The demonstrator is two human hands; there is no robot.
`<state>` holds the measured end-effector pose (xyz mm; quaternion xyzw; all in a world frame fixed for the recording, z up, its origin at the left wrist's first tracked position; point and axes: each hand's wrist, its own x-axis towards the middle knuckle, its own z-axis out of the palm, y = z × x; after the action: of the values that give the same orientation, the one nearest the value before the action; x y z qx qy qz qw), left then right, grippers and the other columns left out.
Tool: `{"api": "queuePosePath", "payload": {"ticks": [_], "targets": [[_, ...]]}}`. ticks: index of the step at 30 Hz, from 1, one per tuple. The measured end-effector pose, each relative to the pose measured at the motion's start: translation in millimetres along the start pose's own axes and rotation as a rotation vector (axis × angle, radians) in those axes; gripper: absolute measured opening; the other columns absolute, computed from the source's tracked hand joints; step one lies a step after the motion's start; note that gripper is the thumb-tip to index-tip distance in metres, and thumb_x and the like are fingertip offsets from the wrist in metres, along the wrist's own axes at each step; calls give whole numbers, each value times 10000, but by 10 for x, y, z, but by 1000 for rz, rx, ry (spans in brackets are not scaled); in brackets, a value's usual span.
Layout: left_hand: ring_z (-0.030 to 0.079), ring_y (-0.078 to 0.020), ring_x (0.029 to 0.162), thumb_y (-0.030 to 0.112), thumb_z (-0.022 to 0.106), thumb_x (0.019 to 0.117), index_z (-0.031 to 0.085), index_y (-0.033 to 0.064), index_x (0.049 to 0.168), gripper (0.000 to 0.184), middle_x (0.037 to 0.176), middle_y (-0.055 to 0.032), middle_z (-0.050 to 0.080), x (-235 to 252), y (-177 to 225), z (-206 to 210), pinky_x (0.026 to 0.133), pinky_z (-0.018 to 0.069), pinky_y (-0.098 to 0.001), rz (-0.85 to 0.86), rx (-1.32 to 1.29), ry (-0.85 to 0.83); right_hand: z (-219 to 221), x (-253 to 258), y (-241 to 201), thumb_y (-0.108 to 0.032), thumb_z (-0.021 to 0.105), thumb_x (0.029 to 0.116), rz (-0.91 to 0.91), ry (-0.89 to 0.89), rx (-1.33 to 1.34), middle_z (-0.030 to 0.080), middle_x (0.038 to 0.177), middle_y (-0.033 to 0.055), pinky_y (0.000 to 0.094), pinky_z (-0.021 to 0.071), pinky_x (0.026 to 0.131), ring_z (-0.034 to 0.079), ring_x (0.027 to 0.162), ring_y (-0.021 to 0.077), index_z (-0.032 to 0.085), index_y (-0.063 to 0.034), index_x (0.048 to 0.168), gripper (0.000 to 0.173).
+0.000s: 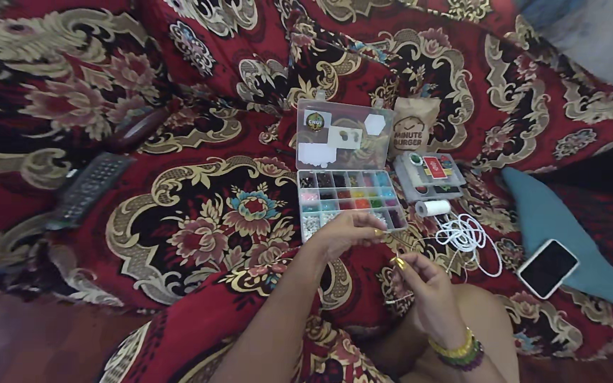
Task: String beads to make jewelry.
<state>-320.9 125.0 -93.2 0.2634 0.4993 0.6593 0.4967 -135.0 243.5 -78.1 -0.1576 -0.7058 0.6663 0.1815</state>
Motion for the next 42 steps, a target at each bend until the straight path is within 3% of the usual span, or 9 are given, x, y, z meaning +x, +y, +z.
{"api": "queuePosePath", "payload": {"ticks": [3,6,8,12,24,28,42], "targets": [[688,-37,806,33,568,983,702,102,1013,154,887,65,732,20,-48,37,781,575,-232,-4,-62,-159,-5,-5,-9,-74,558,999,-11,7,15,698,730,-8,212,582,558,658,590,59,712,-38,1006,159],[710,-44,805,17,561,993,700,100,968,164,882,51,752,35,-78,81,782,588,-237,-33,-62,-211,4,-18,-24,-74,564,1004,-29,-5,47,734,768,25,218,585,544,675,586,74,700,-35,976,144],[709,-46,788,11,569,989,699,97,941,164,857,49,748,36,-85,110,778,591,-240,-57,-57,-217,6,-33,-22,-70,578,997,-41,-19,54,763,839,68,227,594,553,699,612,93,696,-26,955,133],[715,-46,775,12,570,995,696,99,920,170,843,48,750,42,-74,117,779,598,-241,-84,-44,-218,11,-45,-19,-61,583,986,-54,-35,37,771,882,69,227,599,574,717,658,96,694,-45,936,124],[709,-48,773,-36,622,935,684,108,911,158,833,46,745,51,-88,86,775,590,-236,-54,-64,-234,19,-40,-26,-65,569,984,-66,-50,27,772,904,71,226,600,586,723,681,101,680,-52,918,130],[711,-47,789,-38,620,936,707,86,976,157,859,47,748,49,-93,98,791,593,-237,-63,-71,-235,27,-36,-60,-45,559,980,-56,-44,5,773,898,59,216,597,584,720,677,89,679,-50,913,138],[694,-24,743,-30,591,942,689,132,859,207,802,71,733,68,-118,95,750,584,-219,-74,-49,-268,42,-34,-105,-52,562,968,-15,-67,-31,768,875,43,223,596,583,714,669,83,671,-56,901,128]]}}
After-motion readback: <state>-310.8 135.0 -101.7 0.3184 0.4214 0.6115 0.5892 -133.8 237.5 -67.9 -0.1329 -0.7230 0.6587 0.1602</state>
